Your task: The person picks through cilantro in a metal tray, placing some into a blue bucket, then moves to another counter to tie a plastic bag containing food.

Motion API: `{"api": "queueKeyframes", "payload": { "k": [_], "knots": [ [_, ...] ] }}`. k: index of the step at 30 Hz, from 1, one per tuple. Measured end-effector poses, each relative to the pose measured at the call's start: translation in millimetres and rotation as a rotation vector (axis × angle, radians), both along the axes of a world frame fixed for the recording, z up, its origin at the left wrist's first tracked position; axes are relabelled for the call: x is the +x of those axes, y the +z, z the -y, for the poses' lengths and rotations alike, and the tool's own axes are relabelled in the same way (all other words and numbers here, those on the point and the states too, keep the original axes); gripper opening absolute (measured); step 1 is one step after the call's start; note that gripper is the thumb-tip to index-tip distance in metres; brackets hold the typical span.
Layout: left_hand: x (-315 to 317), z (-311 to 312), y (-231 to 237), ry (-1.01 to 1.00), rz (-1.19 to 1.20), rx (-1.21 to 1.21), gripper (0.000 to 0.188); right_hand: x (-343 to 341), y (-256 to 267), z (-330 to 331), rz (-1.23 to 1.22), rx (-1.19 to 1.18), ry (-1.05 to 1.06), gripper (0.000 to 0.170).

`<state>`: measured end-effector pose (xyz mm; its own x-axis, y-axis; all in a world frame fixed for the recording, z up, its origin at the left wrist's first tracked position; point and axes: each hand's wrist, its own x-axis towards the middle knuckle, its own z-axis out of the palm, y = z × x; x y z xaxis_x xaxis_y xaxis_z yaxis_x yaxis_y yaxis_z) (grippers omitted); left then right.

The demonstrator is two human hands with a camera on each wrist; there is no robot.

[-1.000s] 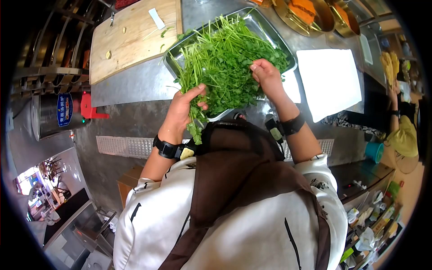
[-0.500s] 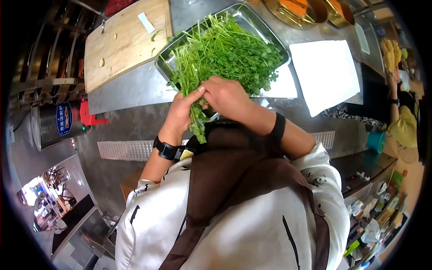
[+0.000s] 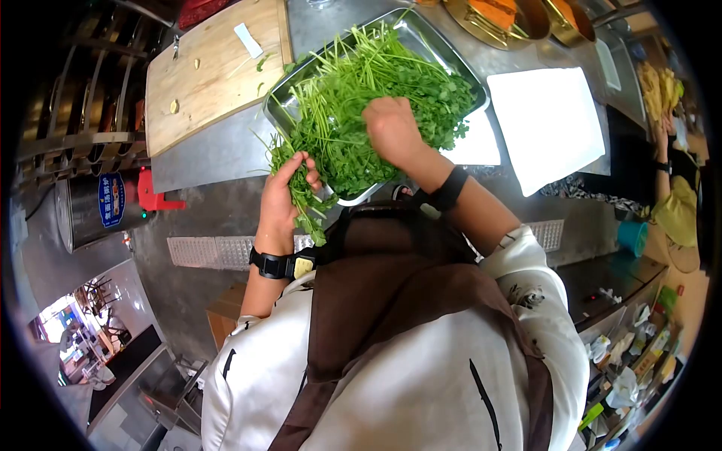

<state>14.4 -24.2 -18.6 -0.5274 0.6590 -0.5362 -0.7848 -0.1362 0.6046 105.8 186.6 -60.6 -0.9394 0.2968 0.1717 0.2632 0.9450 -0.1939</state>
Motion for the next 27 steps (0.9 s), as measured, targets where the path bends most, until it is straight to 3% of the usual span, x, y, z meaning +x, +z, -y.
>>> {"api": "queueKeyframes", "payload": {
  "k": [2,3,6,9,15,18,20,21,23,25,27],
  "knots": [
    [-1.6,2.6,-2.5,0.026,0.022,0.015,0.013,-0.2,10.7,10.0,-0.28,-0.038,0.27,0.017],
    [-1.4,3.5,-2.7,0.031,0.026,0.014,0.013,1.5,12.7,18.8,-0.276,-0.04,0.274,0.017],
    [-2.7,4.4,-4.9,0.057,0.05,0.022,0.013,10.7,8.8,38.9,0.055,-0.252,0.453,0.043],
    [-1.2,4.3,-0.6,0.073,0.052,0.001,0.013,14.1,7.4,44.8,0.068,-0.086,0.455,0.048],
    [-3.0,13.2,-1.4,0.092,0.014,-0.001,0.013,25.5,35.5,18.3,-0.056,-0.35,0.448,0.034],
    [-3.8,16.4,-1.8,0.116,0.017,-0.006,0.013,24.5,26.2,-9.2,-0.251,-0.224,0.354,0.035],
    [-2.9,19.0,-0.4,0.114,0.031,0.005,0.013,19.1,36.4,-22.1,-0.19,0.133,-0.017,0.046],
    [-2.5,20.4,-0.7,0.119,0.031,0.0,0.013,17.9,30.7,-33.0,-0.107,0.166,-0.139,0.062],
    [-3.2,21.9,-1.3,0.108,0.037,0.014,0.013,15.4,9.4,-62.7,-0.012,0.219,-0.319,0.072],
    [-1.6,22.6,-0.3,0.122,0.034,-0.014,0.014,12.2,-12.5,-98.6,0.129,-0.193,-0.355,0.059],
    [-2.5,22.5,0.1,0.123,0.026,-0.036,0.014,12.8,-8.4,-112.0,0.055,-0.174,-0.354,0.05]
  ]
}}
